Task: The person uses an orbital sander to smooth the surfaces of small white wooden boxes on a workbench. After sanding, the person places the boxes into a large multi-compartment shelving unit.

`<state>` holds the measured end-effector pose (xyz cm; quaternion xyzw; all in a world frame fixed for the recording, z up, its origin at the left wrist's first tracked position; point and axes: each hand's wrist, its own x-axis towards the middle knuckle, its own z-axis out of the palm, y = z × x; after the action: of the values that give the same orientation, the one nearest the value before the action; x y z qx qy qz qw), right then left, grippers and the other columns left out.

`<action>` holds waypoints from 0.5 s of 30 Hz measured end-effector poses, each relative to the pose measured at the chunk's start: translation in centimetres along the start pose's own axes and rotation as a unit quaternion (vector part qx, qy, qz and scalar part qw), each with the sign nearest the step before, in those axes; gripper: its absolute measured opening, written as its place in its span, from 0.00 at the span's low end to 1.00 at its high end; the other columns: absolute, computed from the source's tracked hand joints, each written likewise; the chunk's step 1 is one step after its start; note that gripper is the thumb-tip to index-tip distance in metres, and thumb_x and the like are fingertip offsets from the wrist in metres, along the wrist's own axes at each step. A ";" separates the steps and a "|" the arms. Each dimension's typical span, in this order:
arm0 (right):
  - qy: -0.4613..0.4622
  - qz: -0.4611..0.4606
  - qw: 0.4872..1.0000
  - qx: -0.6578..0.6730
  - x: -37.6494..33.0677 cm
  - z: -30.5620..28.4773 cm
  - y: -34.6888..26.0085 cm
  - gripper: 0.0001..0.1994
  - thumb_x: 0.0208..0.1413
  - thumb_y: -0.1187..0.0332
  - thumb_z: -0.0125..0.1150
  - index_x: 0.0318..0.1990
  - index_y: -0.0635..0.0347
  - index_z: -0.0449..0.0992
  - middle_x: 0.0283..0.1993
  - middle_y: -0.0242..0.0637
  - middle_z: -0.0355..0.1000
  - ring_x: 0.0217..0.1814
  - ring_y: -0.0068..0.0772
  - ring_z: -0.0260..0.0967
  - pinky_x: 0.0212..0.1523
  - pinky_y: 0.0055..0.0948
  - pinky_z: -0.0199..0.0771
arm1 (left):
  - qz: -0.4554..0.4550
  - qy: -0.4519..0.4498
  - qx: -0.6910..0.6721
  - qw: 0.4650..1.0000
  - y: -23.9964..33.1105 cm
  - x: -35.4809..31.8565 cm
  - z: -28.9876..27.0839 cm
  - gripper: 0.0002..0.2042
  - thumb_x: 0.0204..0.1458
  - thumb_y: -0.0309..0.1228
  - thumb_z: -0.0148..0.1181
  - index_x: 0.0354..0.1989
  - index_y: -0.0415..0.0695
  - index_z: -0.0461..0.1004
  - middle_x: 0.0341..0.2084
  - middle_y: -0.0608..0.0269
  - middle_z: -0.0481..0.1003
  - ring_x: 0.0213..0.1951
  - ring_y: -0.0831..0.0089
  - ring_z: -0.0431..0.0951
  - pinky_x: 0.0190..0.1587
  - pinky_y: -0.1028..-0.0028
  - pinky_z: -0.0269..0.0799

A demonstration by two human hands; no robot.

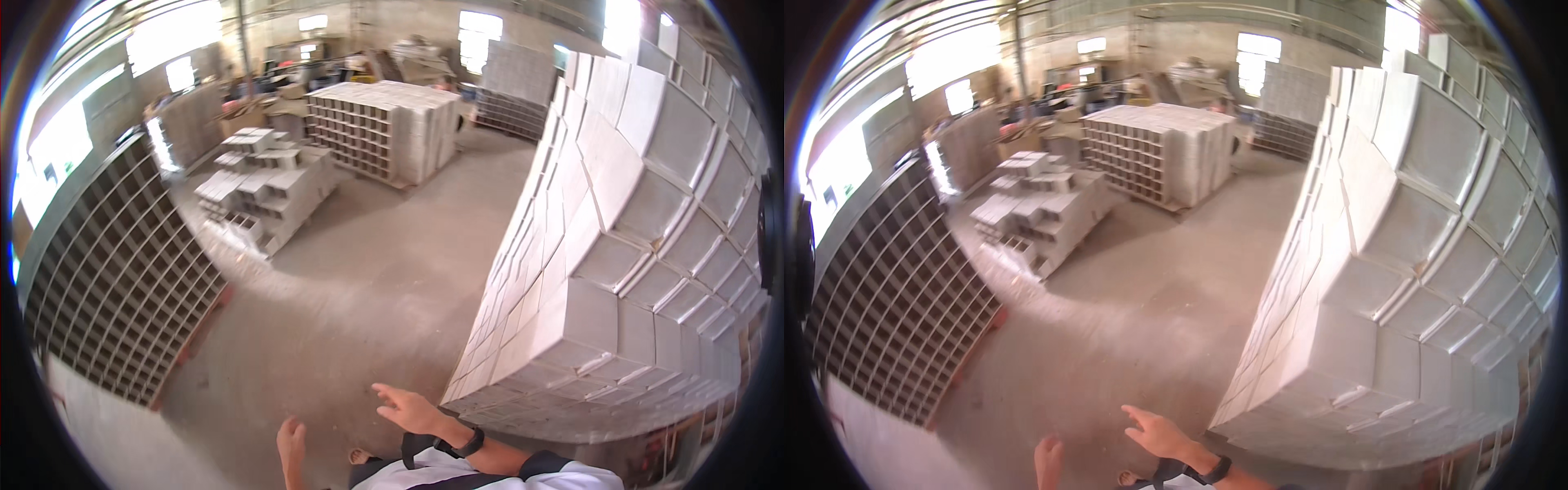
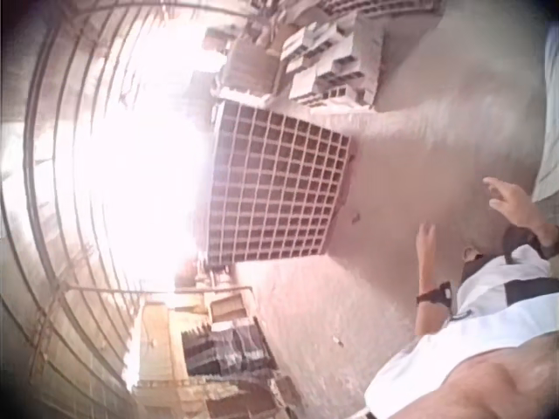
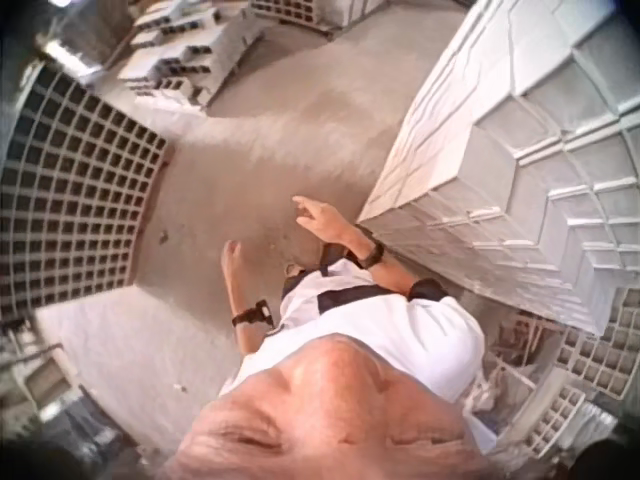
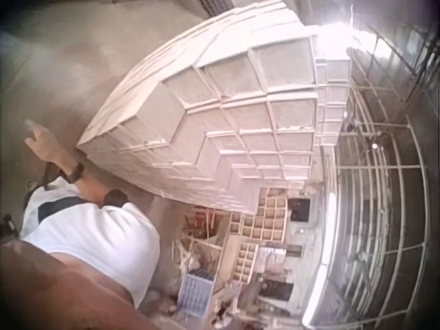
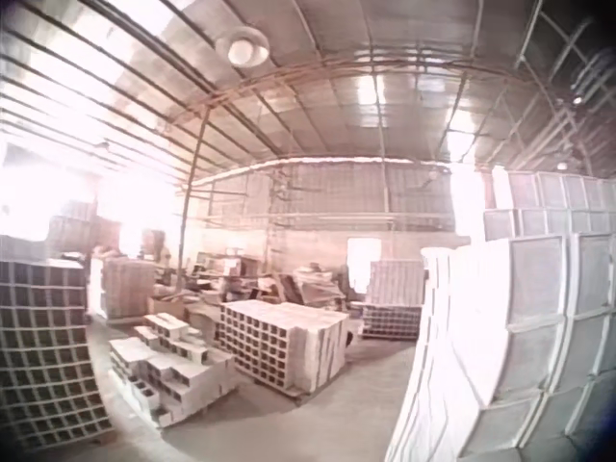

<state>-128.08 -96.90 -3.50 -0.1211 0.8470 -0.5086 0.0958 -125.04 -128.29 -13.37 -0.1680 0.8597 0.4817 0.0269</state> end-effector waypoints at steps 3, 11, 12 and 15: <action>0.110 0.067 0.987 0.100 6.3 -3.9 0.3 0.26 0.58 0.66 0.58 0.63 0.58 0.61 0.53 0.48 0.72 0.51 0.38 0.74 0.51 0.32 0.73 | 0.049 -0.056 0.000 0.997 11.5 12.9 1.1 0.20 0.52 0.30 0.54 0.53 0.33 0.70 0.44 0.50 0.77 0.48 0.62 0.77 0.51 0.69 0.69; 0.292 0.198 0.933 0.072 23.6 -13.4 11.6 0.25 0.59 0.64 0.57 0.61 0.62 0.62 0.52 0.50 0.72 0.52 0.42 0.74 0.50 0.34 0.73 | 0.132 -0.308 0.101 0.937 19.3 41.3 15.4 0.20 0.54 0.33 0.59 0.54 0.39 0.71 0.45 0.55 0.78 0.48 0.66 0.77 0.52 0.71 0.70; 0.297 0.222 0.925 0.075 25.7 -14.7 11.8 0.25 0.59 0.63 0.57 0.61 0.63 0.62 0.53 0.51 0.72 0.52 0.42 0.74 0.49 0.34 0.73 | 0.120 -0.362 0.104 0.919 21.0 42.6 16.5 0.20 0.53 0.33 0.59 0.54 0.38 0.71 0.44 0.55 0.78 0.47 0.66 0.77 0.51 0.71 0.70; 0.317 0.190 0.925 0.091 33.2 -20.9 12.3 0.28 0.59 0.60 0.56 0.64 0.59 0.59 0.55 0.55 0.70 0.54 0.48 0.72 0.53 0.38 0.70 | 0.085 -0.433 0.080 0.894 26.1 48.7 20.1 0.21 0.52 0.32 0.59 0.54 0.37 0.71 0.43 0.55 0.78 0.45 0.67 0.78 0.49 0.72 0.71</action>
<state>-166.96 -83.86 -6.03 0.2189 0.7907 -0.5672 -0.0719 -181.47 -111.78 -12.89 0.1334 0.8094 0.4371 0.3687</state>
